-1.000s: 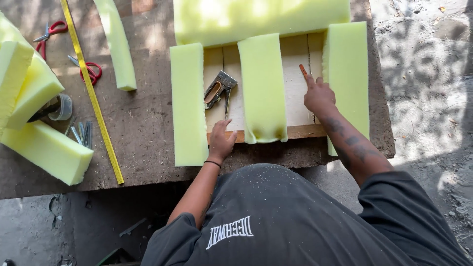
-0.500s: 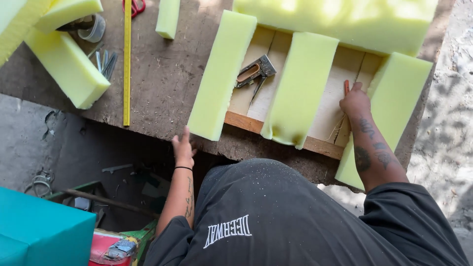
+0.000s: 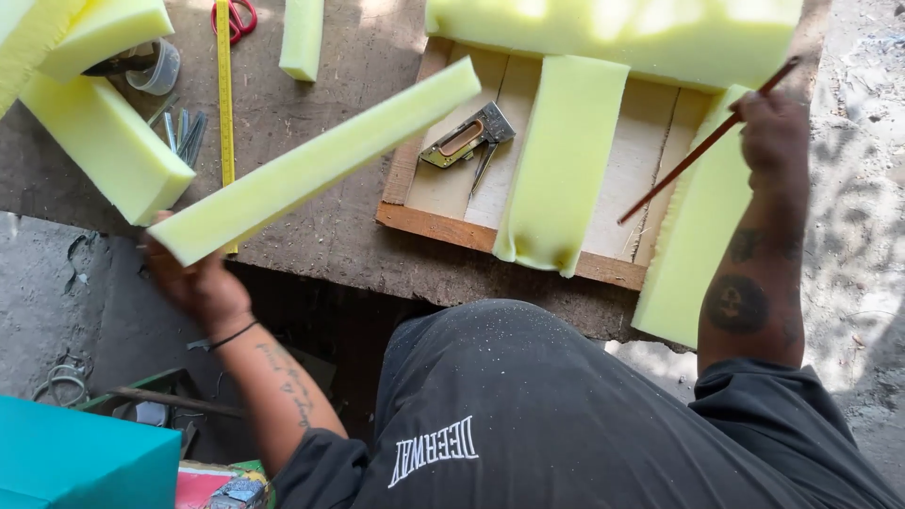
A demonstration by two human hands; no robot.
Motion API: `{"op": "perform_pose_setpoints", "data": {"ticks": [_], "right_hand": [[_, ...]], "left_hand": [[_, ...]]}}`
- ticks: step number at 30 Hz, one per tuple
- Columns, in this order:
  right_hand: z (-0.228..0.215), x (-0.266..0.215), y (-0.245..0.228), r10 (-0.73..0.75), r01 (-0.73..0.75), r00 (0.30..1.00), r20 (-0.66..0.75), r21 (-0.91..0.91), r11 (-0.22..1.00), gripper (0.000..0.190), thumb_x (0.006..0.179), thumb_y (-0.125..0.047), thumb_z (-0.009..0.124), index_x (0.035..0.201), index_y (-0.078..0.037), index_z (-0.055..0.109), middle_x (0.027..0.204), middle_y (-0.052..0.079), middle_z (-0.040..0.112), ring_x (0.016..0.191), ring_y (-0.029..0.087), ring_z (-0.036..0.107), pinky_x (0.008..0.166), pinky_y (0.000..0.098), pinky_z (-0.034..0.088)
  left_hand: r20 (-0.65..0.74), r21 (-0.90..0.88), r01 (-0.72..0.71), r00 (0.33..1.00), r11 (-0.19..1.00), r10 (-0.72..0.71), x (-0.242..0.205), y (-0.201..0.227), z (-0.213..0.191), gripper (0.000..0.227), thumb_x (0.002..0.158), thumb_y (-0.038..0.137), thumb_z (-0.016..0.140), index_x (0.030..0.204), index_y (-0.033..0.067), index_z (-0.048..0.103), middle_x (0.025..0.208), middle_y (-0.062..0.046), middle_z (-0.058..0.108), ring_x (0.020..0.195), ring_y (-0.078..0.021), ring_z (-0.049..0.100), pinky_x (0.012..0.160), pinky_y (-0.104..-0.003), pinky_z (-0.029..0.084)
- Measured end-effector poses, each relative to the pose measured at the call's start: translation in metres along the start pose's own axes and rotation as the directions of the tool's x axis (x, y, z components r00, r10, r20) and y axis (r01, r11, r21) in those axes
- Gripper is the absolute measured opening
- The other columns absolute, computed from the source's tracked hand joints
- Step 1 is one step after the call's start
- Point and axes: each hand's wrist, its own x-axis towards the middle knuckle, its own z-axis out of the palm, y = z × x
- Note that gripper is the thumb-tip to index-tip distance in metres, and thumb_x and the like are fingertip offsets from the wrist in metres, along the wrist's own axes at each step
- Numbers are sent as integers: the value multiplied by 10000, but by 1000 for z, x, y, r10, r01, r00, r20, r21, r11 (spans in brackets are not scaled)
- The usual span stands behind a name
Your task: Measuring, cutting, and stapling foam padding to a wooden furniture frame.
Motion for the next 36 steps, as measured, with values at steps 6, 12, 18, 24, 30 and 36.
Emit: {"op": "perform_pose_setpoints", "data": {"ticks": [6, 12, 18, 24, 30, 36], "right_hand": [[5, -90, -81, -352, 352, 924, -151, 697, 625, 291, 1168, -407, 491, 1024, -156, 522, 833, 32, 540, 817, 216, 612, 874, 393, 616], [141, -127, -85, -268, 62, 852, 450, 421, 905, 264, 995, -266, 590, 1198, -102, 635, 973, 14, 572, 547, 37, 344, 478, 191, 331], [174, -189, -129, -286, -97, 589, 756, 418, 903, 825, 845, -717, 536, 1366, -89, 660, 1341, 122, 701, 1072, 176, 575, 959, 442, 501], [186, -231, -64, -238, -444, 705, 668, 678, 586, 1156, 710, -298, 888, 1621, -101, 203, 746, 169, 739, 383, 84, 575, 315, 223, 496], [217, -325, -59, 142, -444, 872, 468, 635, 633, 744, 823, -115, 642, 1536, -88, 432, 1223, 227, 740, 801, 272, 803, 568, 382, 638], [289, -342, -53, 357, -547, 834, 420, 711, 442, 776, 960, -540, 436, 1648, -284, 187, 1219, 333, 652, 267, 3, 336, 229, 157, 200]], "left_hand": [[184, -41, -338, 922, 940, 340, 87, 101, -5, 187, 1156, 143, 414, 1022, 28, 352, 1445, -274, 476, 1335, -336, 472, 1194, -617, 404], [96, -776, 52, 995, 629, 35, 115, -1, 70, 234, 1078, 446, 437, 997, 257, 550, 1445, -18, 585, 1523, -335, 389, 1401, -600, 174], [583, -437, 399, 808, 806, -84, 90, -116, 188, 270, 980, 447, 564, 1161, 251, 520, 1461, -26, 573, 1479, -311, 435, 1331, -546, 250], [860, 126, 435, 400, 892, -317, -1, -181, 283, 575, 862, 428, 719, 1357, 248, 488, 1481, -36, 560, 1425, -293, 492, 1247, -495, 345], [943, 309, -340, -15, 888, -334, -107, -207, 308, 713, 977, 212, 594, 1615, 139, 285, 1712, -89, 82, 1586, -388, -5, 1245, -621, 107], [899, 399, -385, -16, 832, -438, -89, -152, 311, 825, 985, 146, 596, 1654, 150, 112, 1707, -142, 41, 1552, -454, -20, 1163, -642, 128]]}}
